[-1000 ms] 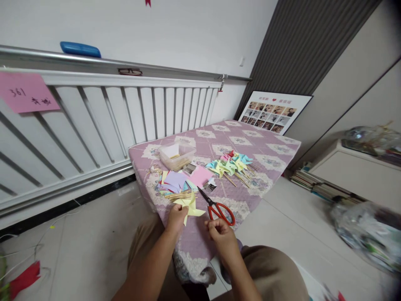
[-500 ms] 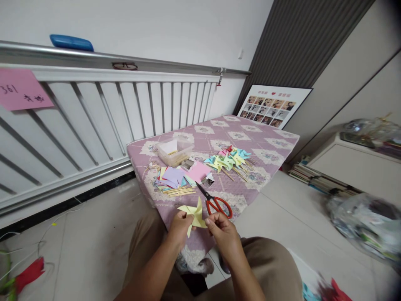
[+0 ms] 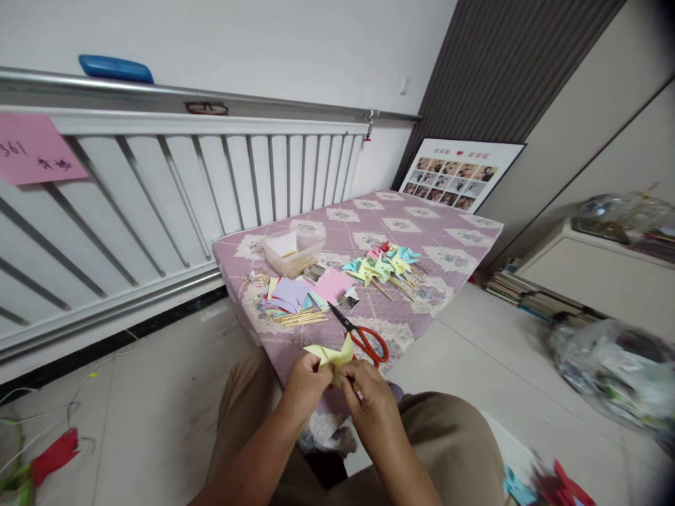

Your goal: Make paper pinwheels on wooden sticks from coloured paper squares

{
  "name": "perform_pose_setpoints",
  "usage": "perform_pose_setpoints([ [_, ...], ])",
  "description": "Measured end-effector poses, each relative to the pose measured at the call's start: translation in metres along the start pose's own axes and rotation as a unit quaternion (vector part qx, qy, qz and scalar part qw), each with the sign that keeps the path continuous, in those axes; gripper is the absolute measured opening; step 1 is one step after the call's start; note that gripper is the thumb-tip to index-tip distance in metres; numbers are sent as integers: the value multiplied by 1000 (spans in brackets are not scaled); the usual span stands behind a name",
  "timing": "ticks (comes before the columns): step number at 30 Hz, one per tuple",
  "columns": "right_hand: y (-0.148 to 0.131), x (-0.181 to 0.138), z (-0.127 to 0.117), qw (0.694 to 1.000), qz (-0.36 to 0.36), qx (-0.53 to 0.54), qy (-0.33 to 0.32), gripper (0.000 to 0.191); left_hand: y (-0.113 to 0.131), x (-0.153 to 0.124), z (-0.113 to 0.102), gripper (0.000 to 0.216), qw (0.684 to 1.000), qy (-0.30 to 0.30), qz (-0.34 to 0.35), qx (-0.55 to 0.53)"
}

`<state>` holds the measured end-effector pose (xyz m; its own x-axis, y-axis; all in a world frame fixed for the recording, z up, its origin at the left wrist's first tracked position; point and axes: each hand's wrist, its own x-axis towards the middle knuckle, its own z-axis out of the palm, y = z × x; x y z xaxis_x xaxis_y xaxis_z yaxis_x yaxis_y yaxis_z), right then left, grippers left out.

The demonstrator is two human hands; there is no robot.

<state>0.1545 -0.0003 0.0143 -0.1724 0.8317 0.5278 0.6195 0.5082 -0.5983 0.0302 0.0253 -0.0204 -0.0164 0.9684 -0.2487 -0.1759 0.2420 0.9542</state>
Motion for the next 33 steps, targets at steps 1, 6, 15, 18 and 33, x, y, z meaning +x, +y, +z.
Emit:
perform_pose_setpoints([
  [1,0,0,1,1000,-18,-16,3,15,1,-2,0,11,1000,-10,9,6],
  [6,4,-2,2,996,-50,-73,-7,17,8,-10,3,15,999,-28,17,15],
  [15,1,-3,-5,989,-72,-125,-5,17,18,-18,5,17,1000,-19,-4,6],
  [18,1,-4,-7,989,-71,-129,-11,18,21,-21,5,15,1000,-17,1,15],
  [33,-8,-1,-20,997,-22,-74,17,11,29,-28,2,15,998,-33,7,51],
])
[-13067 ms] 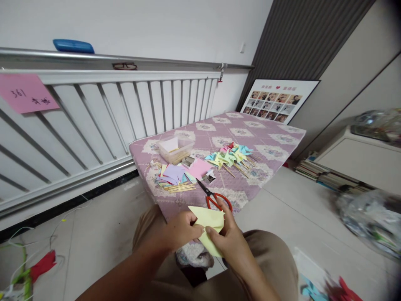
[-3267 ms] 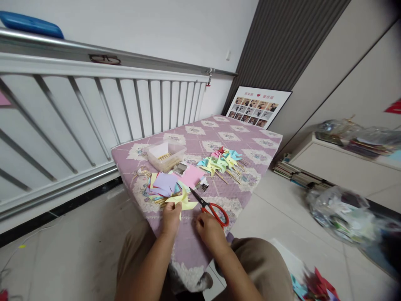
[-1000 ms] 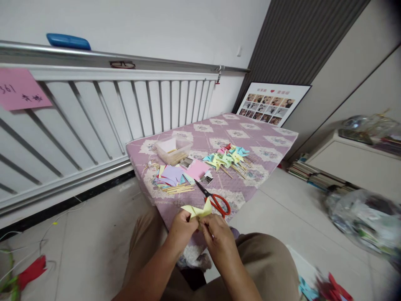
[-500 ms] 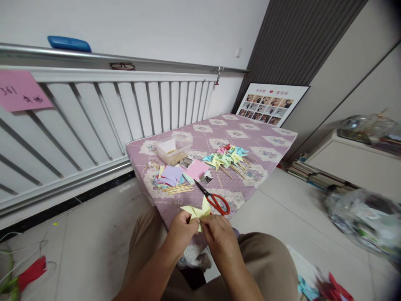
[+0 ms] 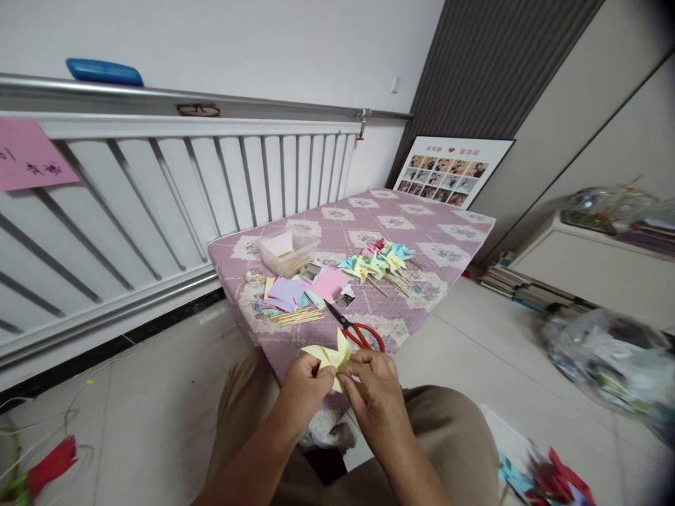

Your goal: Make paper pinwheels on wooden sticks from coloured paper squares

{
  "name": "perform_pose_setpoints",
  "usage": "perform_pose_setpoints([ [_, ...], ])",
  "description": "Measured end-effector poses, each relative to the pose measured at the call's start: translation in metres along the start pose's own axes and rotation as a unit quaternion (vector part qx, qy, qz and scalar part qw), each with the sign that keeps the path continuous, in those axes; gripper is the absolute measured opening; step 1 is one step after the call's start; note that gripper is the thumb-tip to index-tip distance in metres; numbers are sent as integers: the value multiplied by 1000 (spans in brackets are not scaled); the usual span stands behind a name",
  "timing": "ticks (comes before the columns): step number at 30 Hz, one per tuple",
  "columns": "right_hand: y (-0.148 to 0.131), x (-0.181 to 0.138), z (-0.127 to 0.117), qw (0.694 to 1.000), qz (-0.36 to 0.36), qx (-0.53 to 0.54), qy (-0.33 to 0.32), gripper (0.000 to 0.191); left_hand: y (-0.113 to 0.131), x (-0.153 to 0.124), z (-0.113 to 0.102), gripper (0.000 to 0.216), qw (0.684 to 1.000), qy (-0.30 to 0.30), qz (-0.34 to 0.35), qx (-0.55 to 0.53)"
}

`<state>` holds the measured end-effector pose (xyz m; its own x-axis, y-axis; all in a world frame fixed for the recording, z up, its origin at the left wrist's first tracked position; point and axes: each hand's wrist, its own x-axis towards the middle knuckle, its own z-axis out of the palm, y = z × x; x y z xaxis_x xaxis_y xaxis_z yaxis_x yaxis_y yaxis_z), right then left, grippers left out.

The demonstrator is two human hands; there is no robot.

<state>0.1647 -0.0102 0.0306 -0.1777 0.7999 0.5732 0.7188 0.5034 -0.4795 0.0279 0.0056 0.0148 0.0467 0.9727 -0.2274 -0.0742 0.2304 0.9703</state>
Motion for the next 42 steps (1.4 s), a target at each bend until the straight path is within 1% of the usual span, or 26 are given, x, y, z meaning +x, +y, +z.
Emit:
perform_pose_setpoints([
  [4,2,0,-1,1000,-14,13,-2,13,-1,0,-1,16,1000,-11,7,9],
  [6,2,0,-1,999,-9,32,-12,13,0,0,-2,15,1000,-15,14,20],
  [14,-3,0,-7,987,92,121,-45,13,16,-7,-3,15,997,-15,33,75],
  [18,-4,0,-9,974,144,168,-51,13,15,-8,-4,14,994,-14,51,93],
  [21,-3,0,-9,954,196,220,-60,13,13,-8,-4,19,992,-24,75,101],
  [23,-2,-1,-8,935,227,265,-63,15,12,-9,-4,20,988,-16,88,128],
  [26,0,-4,-4,901,261,342,-62,15,13,-9,-3,20,978,14,100,185],
  [30,3,-8,5,850,300,431,-49,24,14,-9,-2,17,975,28,107,191],
  [32,5,-9,10,839,312,445,-33,29,12,-9,-1,14,976,36,104,186],
  [35,6,-9,15,829,308,467,-3,32,9,-9,-2,11,976,48,99,187],
  [37,5,-7,15,809,299,505,2,37,7,-8,-2,12,976,42,102,188],
  [39,2,-4,12,793,297,532,-9,50,6,-8,-3,13,976,30,108,188],
  [40,0,-2,9,791,302,532,-20,52,6,-8,-3,14,975,26,112,189],
  [42,-3,-1,4,795,315,516,-47,42,5,-8,-3,16,973,21,119,196],
])
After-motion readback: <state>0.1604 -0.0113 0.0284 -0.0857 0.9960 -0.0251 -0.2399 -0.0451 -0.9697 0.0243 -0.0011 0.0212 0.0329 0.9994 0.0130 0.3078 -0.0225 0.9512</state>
